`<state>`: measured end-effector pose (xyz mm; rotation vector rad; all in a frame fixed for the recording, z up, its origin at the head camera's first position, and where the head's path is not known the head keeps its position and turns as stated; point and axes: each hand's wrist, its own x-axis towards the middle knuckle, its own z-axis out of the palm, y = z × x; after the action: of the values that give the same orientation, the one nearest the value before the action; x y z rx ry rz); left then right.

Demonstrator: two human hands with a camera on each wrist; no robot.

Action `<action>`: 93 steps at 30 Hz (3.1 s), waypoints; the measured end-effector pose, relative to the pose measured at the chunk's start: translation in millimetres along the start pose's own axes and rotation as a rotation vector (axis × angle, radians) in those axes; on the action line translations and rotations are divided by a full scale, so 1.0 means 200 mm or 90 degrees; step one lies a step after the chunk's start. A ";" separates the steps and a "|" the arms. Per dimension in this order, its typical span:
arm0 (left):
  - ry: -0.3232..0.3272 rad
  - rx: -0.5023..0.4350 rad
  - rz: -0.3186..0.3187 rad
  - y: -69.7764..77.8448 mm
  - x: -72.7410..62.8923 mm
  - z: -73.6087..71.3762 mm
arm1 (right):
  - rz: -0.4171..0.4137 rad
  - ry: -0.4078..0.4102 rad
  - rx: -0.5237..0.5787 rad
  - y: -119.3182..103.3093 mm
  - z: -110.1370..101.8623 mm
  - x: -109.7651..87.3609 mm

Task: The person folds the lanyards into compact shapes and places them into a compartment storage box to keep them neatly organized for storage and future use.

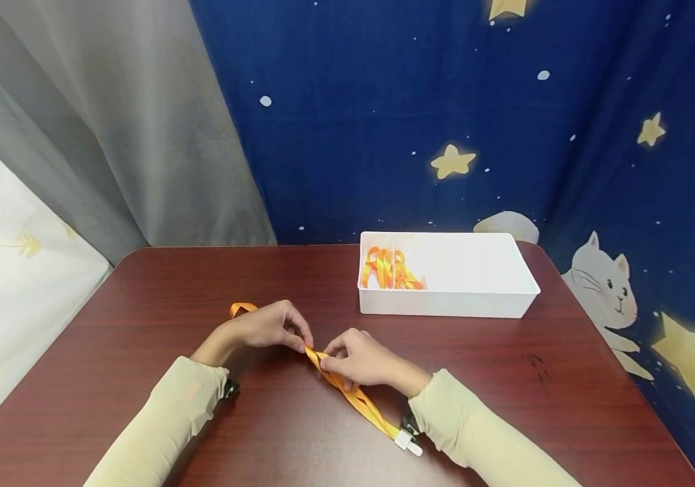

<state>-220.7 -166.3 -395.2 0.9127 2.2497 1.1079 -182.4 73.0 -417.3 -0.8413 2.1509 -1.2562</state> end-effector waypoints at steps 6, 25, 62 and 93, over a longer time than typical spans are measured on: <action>0.053 0.017 0.042 0.03 0.01 -0.01 | -0.018 -0.066 0.152 0.02 -0.04 0.00; 0.265 -0.051 0.147 0.16 0.03 -0.01 | -0.051 0.183 0.202 -0.07 -0.05 0.00; 0.367 0.019 0.220 0.23 0.05 0.04 | -0.210 0.273 0.229 -0.23 -0.10 -0.03; 0.298 -0.093 0.250 0.25 0.08 0.06 | -0.265 0.253 0.295 -0.39 -0.18 -0.08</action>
<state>-206.9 -126.5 -363.0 1.1608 2.3557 1.7963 -176.3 76.0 -329.9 -0.9164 1.8774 -2.1873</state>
